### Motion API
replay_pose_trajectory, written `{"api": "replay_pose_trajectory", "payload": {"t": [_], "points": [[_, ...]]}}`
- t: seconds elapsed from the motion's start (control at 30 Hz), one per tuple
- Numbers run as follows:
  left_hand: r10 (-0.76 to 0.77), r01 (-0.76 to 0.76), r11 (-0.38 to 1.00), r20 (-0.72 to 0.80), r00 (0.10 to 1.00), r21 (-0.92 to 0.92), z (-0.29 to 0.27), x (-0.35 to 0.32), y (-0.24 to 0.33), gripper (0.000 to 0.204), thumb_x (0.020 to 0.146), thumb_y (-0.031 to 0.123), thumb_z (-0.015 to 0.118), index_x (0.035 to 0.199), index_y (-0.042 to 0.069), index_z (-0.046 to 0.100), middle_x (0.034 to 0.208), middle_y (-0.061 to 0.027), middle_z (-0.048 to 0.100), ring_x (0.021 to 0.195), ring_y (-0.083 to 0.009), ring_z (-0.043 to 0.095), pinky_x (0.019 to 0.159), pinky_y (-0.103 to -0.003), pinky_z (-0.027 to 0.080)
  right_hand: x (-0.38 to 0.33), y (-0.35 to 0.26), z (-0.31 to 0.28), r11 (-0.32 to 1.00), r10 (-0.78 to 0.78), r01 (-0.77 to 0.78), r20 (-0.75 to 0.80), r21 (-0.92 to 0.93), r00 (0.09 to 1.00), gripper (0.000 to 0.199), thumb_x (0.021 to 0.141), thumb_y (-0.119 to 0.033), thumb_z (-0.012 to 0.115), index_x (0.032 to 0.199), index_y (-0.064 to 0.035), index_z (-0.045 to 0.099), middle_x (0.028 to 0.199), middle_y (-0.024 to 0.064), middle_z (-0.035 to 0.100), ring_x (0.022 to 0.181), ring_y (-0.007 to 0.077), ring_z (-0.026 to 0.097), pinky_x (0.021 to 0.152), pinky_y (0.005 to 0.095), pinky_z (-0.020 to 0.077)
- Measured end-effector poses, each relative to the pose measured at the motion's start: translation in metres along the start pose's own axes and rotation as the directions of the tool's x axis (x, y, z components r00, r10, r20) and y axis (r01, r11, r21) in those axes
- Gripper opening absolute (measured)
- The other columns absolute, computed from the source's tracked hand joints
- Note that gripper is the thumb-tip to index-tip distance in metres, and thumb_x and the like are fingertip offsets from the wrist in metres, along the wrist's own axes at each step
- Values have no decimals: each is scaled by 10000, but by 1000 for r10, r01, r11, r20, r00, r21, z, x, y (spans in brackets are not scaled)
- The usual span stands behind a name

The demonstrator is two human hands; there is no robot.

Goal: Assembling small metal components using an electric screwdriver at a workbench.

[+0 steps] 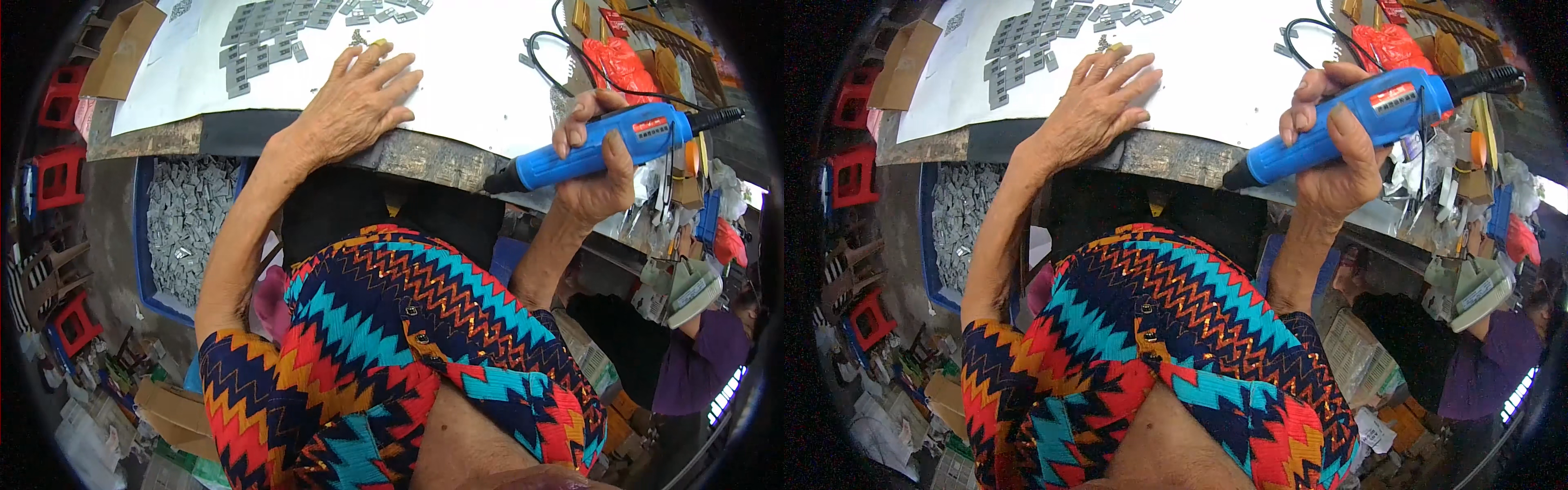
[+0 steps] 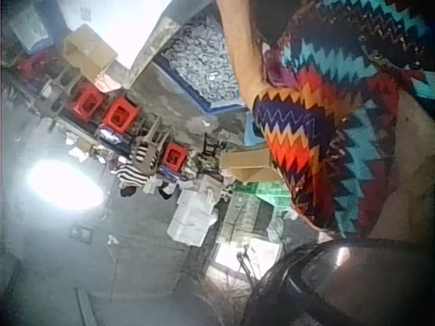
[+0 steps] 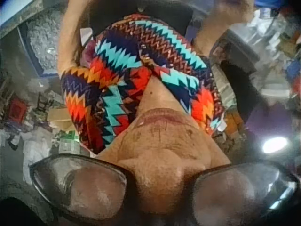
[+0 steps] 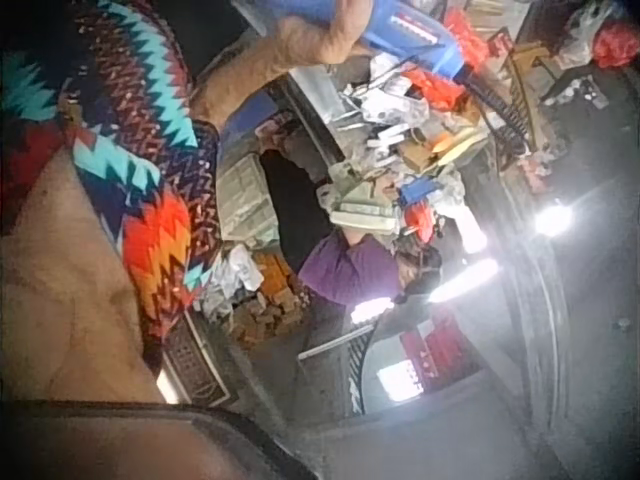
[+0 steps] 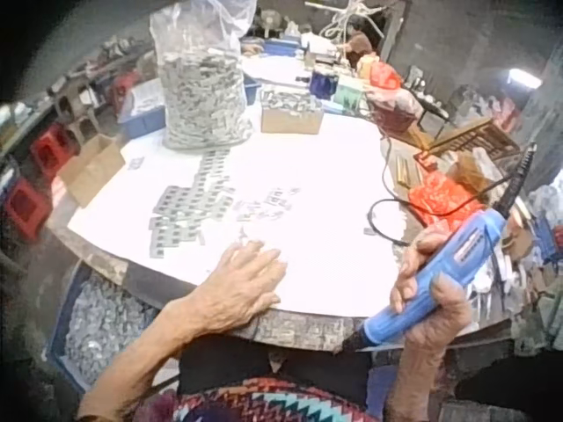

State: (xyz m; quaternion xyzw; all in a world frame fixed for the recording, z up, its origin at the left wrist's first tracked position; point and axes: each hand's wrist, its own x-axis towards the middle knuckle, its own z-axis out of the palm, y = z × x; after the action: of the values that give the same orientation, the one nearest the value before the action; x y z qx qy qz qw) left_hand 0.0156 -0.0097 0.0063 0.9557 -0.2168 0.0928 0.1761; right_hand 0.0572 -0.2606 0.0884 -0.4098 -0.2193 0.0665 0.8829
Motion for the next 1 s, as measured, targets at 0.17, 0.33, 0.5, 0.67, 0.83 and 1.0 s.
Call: {"api": "replay_pose_trajectory", "payload": {"t": [0.17, 0.33, 0.5, 0.67, 0.83, 1.0], "points": [[40, -49, 996, 115, 993, 78, -8, -13, -1, 442, 901, 444, 368, 1279, 226, 442, 1380, -34, 354, 1319, -252, 215, 1111, -427, 120, 8, -1, 11, 1000, -12, 12, 21, -19, 1000, 429, 757, -47, 504, 1153, 100, 432, 912, 231, 523, 707, 198, 538, 564, 324, 464], [13, -36, 989, -160, 987, -145, -18, -29, -7, 269, 773, 183, 642, 1015, 75, 592, 1172, -107, 500, 1146, -279, 399, 957, -409, 323, 28, 18, 28, 978, -107, 105, -3, -180, 994, 373, 747, -13, 529, 1100, 98, 475, 864, 226, 560, 674, 194, 555, 533, 321, 470], [-175, 98, 962, -299, 938, -256, -19, -13, -11, 247, 694, 160, 706, 829, 40, 537, 944, -95, 506, 952, -267, 447, 795, -394, 355, 46, 47, 33, 819, -277, 238, 2, -522, 961, 304, 742, 9, 529, 1038, 75, 517, 841, 183, 586, 646, 189, 582, 538, 320, 488], [-136, 97, 973, -178, 975, -210, -8, 1, -12, 265, 684, 203, 709, 824, 75, 525, 938, -77, 486, 982, -251, 430, 826, -391, 326, 55, 53, 35, 824, -314, 284, 23, -491, 949, 289, 724, 1, 577, 997, 85, 532, 772, 176, 599, 574, 175, 585, 486, 300, 495], [-133, 107, 981, -159, 978, -160, 1, 0, -17, 241, 699, 196, 694, 833, 83, 529, 926, -71, 479, 956, -246, 431, 819, -388, 326, 49, 62, 50, 825, -294, 233, -40, -515, 955, 314, 703, 19, 591, 997, 90, 505, 754, 162, 602, 539, 154, 570, 472, 272, 482], [-207, 172, 963, -164, 964, -207, 2, -4, -17, 192, 714, 144, 672, 822, 74, 530, 913, -65, 480, 951, -241, 434, 801, -385, 323, 44, 61, 52, 806, -273, 180, -84, -564, 958, 329, 703, 26, 577, 1018, 88, 504, 776, 158, 599, 563, 153, 573, 473, 276, 486]]}}
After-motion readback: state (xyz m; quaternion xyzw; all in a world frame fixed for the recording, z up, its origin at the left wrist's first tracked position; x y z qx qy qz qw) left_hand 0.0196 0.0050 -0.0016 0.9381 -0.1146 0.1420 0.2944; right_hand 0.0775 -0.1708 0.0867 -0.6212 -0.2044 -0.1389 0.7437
